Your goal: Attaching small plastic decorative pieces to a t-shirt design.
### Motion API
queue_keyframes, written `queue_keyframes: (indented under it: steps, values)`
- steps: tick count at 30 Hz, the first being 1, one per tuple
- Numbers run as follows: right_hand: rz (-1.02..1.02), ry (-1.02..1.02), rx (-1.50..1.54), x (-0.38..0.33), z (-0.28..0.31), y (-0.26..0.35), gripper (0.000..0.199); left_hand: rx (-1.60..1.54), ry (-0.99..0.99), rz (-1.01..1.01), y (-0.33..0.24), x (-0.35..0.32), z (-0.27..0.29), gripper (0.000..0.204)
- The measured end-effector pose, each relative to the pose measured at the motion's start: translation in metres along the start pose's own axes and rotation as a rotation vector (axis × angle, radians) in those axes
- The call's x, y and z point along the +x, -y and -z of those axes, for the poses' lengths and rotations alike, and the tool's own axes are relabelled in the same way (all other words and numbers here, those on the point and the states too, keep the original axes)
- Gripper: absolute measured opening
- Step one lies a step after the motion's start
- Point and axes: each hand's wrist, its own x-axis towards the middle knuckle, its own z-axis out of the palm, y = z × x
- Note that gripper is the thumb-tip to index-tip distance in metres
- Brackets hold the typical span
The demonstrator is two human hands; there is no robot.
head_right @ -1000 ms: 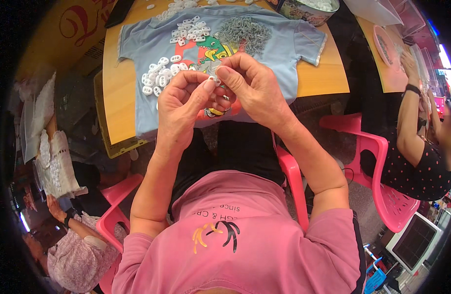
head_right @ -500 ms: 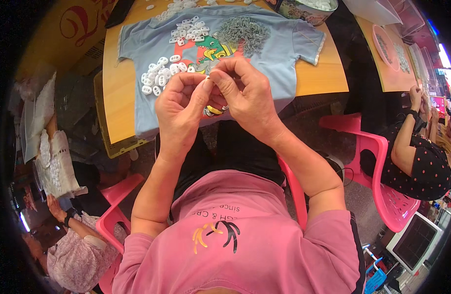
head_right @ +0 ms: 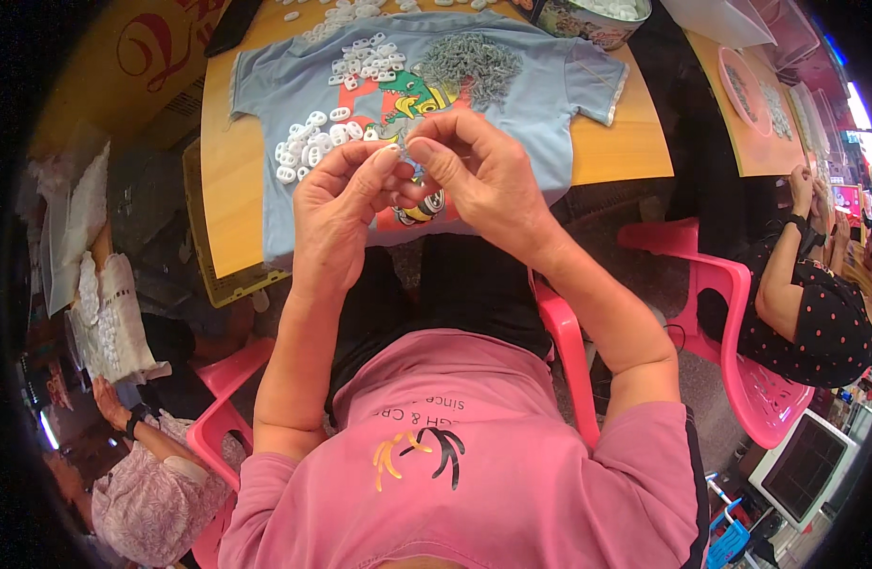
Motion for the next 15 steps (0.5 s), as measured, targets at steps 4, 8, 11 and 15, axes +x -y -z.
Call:
queue_keyframes:
  steps: [4,8,11,15]
  values:
    - [0.263,0.062,-0.441,0.006,0.016,0.010,0.014,-0.014,0.010,0.026,-0.003,-0.004,0.000,0.020]
    - [0.607,0.179,-0.781,0.015,0.025,0.019,0.015,0.006,0.063,0.036,-0.003,-0.006,0.001,0.020]
    - [0.626,0.220,-0.861,0.014,0.027,0.026,0.015,0.030,0.076,0.042,-0.005,-0.008,-0.002,0.019]
    - [0.700,0.252,-0.876,0.014,0.027,0.025,0.013,0.052,0.089,0.035,-0.007,-0.013,-0.004,0.018]
